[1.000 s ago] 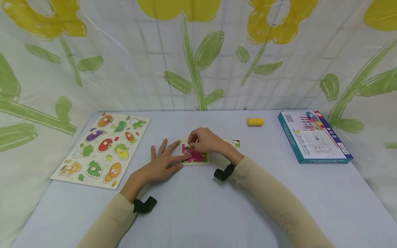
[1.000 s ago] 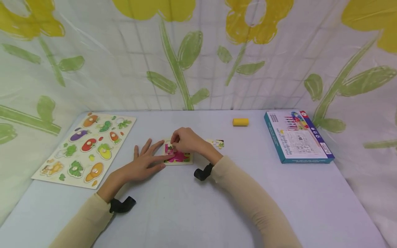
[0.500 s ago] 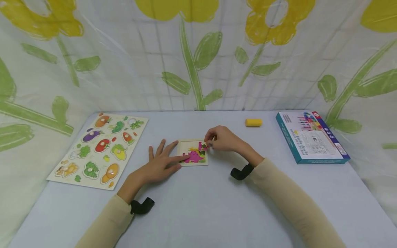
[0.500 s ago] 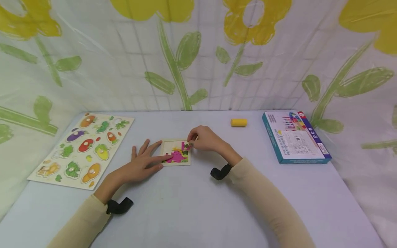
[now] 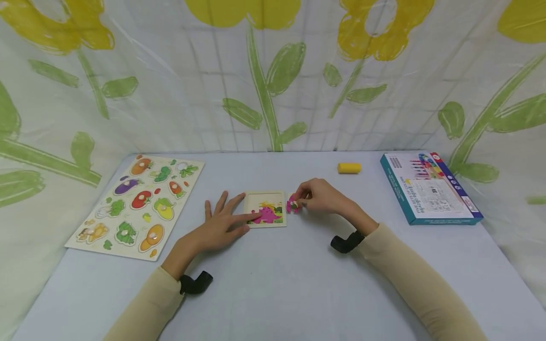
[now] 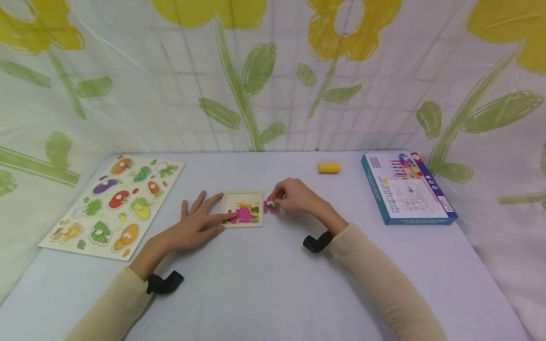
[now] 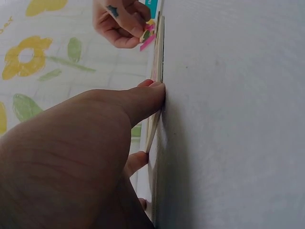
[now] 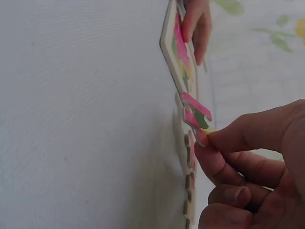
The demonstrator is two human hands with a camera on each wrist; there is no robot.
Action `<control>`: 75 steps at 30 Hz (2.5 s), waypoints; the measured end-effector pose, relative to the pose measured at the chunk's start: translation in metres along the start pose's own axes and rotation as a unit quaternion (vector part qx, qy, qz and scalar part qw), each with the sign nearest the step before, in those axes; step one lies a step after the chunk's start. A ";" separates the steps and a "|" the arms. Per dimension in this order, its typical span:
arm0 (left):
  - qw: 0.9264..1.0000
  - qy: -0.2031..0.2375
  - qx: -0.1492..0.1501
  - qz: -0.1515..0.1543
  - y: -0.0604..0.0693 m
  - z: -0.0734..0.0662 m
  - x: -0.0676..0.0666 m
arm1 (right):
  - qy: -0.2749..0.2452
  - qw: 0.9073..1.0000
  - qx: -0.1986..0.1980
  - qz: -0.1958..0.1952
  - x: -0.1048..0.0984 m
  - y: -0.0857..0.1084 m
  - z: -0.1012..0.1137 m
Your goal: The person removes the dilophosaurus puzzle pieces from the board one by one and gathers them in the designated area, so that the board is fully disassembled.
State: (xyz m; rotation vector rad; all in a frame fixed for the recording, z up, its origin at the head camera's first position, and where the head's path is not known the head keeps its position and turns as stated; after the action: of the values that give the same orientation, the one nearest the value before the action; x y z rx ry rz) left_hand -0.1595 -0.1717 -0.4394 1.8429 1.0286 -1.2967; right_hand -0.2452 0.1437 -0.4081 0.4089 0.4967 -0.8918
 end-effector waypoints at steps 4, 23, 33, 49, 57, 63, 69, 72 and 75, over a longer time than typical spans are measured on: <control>1.000 0.001 -0.002 0.002 0.001 0.000 0.000 | 0.015 1.000 0.005 -0.004 0.003 0.001 -0.002; 1.000 0.001 -0.003 0.004 0.000 -0.001 -0.001 | 0.022 1.000 0.015 -0.009 0.004 0.005 -0.001; 1.000 -0.001 0.001 -0.002 0.002 -0.001 -0.001 | 0.032 0.999 -0.001 -0.008 0.006 0.005 -0.003; 1.000 -0.003 -0.002 0.002 0.002 -0.001 -0.002 | 0.028 0.999 -0.033 -0.021 0.011 0.002 0.004; 1.000 -0.008 0.003 -0.002 0.002 -0.002 -0.002 | 0.036 0.997 -0.065 0.031 0.030 -0.019 0.021; 1.000 -0.009 0.005 -0.003 0.001 -0.002 -0.001 | 0.055 0.993 -0.084 0.063 0.039 -0.034 0.028; 1.000 -0.007 0.002 0.001 0.001 -0.003 -0.001 | 0.059 0.992 -0.067 0.091 0.042 -0.042 0.027; 1.000 -0.007 0.004 0.001 0.001 -0.003 -0.002 | 0.061 0.992 -0.059 0.098 0.042 -0.043 0.027; 1.000 -0.006 0.003 0.001 0.001 -0.003 -0.003 | 0.056 0.992 -0.055 0.102 0.041 -0.044 0.029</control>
State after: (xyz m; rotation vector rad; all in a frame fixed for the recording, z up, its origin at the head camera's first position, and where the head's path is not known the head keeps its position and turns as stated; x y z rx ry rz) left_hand -0.1576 -0.1702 -0.4359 1.8381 1.0157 -1.3101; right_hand -0.2521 0.0778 -0.4141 0.4034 0.5940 -0.6432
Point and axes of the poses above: each hand's wrist, its own y-axis away from the middle knuckle, its own x-axis out of the palm, z = x × y, the point moved 1 cm from there along -y, towards the middle knuckle, and after that the axes turned 14 degrees about -y, right-handed, at the moved point
